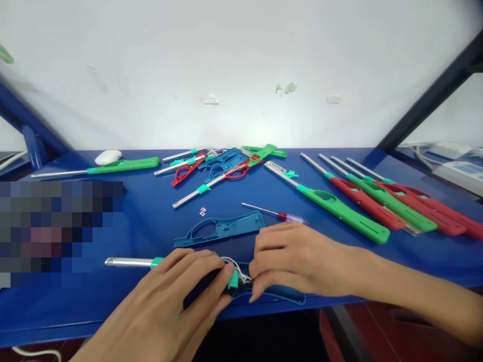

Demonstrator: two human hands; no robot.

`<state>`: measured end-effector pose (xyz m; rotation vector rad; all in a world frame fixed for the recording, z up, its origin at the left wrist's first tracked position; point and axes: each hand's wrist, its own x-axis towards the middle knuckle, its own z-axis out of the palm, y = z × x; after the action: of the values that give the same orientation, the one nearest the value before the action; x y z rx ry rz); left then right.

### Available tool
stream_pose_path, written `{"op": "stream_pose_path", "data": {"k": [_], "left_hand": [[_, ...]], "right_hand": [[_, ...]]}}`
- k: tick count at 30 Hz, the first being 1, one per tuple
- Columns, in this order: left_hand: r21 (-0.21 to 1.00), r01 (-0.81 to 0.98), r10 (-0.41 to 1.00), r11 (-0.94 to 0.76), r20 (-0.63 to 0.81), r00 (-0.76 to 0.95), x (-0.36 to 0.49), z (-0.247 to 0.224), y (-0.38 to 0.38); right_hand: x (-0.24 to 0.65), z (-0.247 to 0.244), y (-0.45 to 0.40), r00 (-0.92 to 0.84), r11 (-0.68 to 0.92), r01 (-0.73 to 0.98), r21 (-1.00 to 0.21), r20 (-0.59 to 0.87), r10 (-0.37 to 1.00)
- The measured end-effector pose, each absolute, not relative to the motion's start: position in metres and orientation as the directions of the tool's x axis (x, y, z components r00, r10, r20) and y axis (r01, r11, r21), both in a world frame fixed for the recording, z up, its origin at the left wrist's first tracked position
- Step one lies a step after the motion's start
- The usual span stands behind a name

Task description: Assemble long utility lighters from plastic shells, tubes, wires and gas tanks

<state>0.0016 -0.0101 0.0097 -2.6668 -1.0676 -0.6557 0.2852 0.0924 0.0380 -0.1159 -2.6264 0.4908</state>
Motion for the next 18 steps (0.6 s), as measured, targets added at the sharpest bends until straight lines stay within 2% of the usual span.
{"op": "stream_pose_path", "data": {"k": [2, 8, 18], "left_hand": [[-0.022, 0.685, 0.587, -0.728, 0.496, 0.639, 0.003, 0.013, -0.009], [0.013, 0.679, 0.596, -0.734, 0.491, 0.636, 0.005, 0.018, -0.006], [-0.013, 0.715, 0.631, -0.699, 0.459, 0.625, -0.006, 0.002, -0.013]], "right_hand": [[0.285, 0.038, 0.092, -0.894, 0.946, -0.001, -0.324, 0.424, 0.144], [0.284, 0.036, 0.091, -0.895, 0.942, 0.058, -0.332, 0.4, 0.196], [0.281, 0.032, 0.09, -0.87, 0.968, 0.076, -0.239, 0.458, 0.181]]}}
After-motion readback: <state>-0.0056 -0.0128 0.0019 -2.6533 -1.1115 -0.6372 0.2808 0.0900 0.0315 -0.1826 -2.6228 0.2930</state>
